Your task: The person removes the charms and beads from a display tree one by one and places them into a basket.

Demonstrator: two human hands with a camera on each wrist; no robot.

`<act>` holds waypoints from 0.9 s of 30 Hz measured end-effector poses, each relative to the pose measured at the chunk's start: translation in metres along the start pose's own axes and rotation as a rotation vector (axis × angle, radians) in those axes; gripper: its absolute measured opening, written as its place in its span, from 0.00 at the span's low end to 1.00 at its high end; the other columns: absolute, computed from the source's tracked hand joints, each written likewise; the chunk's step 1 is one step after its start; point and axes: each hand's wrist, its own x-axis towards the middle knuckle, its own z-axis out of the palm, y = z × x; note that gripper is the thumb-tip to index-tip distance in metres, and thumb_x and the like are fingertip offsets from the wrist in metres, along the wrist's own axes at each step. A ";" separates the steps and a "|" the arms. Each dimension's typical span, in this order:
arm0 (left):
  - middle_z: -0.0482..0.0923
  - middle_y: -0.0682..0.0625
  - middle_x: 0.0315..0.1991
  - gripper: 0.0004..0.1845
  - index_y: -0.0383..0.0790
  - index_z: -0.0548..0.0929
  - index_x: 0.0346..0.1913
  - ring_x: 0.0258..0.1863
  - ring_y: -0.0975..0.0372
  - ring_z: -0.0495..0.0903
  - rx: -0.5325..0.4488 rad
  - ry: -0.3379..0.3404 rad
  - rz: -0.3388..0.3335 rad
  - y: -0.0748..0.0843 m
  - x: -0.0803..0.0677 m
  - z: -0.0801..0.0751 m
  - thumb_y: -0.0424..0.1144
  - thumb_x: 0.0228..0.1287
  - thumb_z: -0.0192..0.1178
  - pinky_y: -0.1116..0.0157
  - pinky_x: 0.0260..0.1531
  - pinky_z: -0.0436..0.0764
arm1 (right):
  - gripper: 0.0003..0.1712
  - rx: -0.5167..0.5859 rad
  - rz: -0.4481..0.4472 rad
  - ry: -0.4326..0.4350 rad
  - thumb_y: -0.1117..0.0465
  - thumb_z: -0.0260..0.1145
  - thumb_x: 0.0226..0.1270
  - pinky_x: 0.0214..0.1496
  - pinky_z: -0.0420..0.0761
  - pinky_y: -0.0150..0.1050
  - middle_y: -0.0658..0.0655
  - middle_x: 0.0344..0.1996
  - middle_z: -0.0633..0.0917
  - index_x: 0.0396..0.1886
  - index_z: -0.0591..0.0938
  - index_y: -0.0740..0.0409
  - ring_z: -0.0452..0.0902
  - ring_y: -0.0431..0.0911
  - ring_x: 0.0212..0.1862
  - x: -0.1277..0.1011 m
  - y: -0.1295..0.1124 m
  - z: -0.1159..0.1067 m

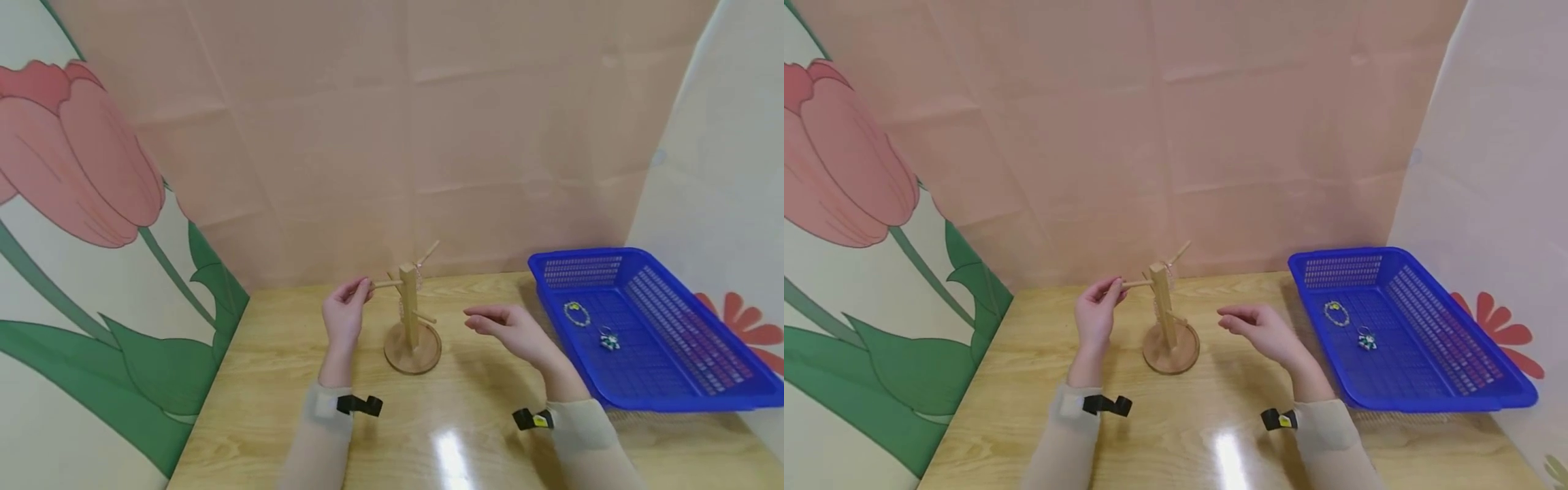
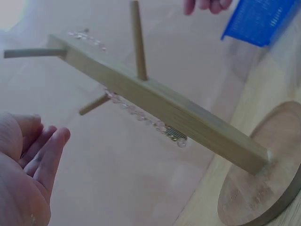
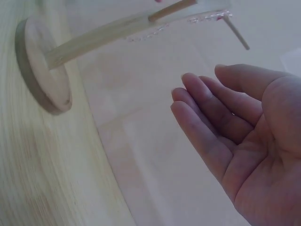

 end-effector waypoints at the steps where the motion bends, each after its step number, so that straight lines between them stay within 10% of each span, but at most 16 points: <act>1: 0.90 0.35 0.39 0.08 0.20 0.88 0.46 0.37 0.59 0.92 -0.010 0.009 0.004 0.001 -0.003 -0.002 0.24 0.69 0.71 0.64 0.43 0.93 | 0.23 0.009 -0.001 0.014 0.55 0.63 0.85 0.64 0.87 0.45 0.67 0.57 0.88 0.68 0.82 0.67 0.85 0.61 0.61 0.000 0.001 0.001; 27: 0.90 0.37 0.47 0.11 0.27 0.90 0.51 0.47 0.54 0.92 0.069 -0.067 0.237 0.041 -0.046 -0.001 0.27 0.68 0.73 0.60 0.51 0.91 | 0.22 0.086 -0.004 0.213 0.56 0.65 0.84 0.58 0.87 0.31 0.66 0.55 0.89 0.66 0.84 0.67 0.88 0.55 0.57 -0.004 -0.019 0.027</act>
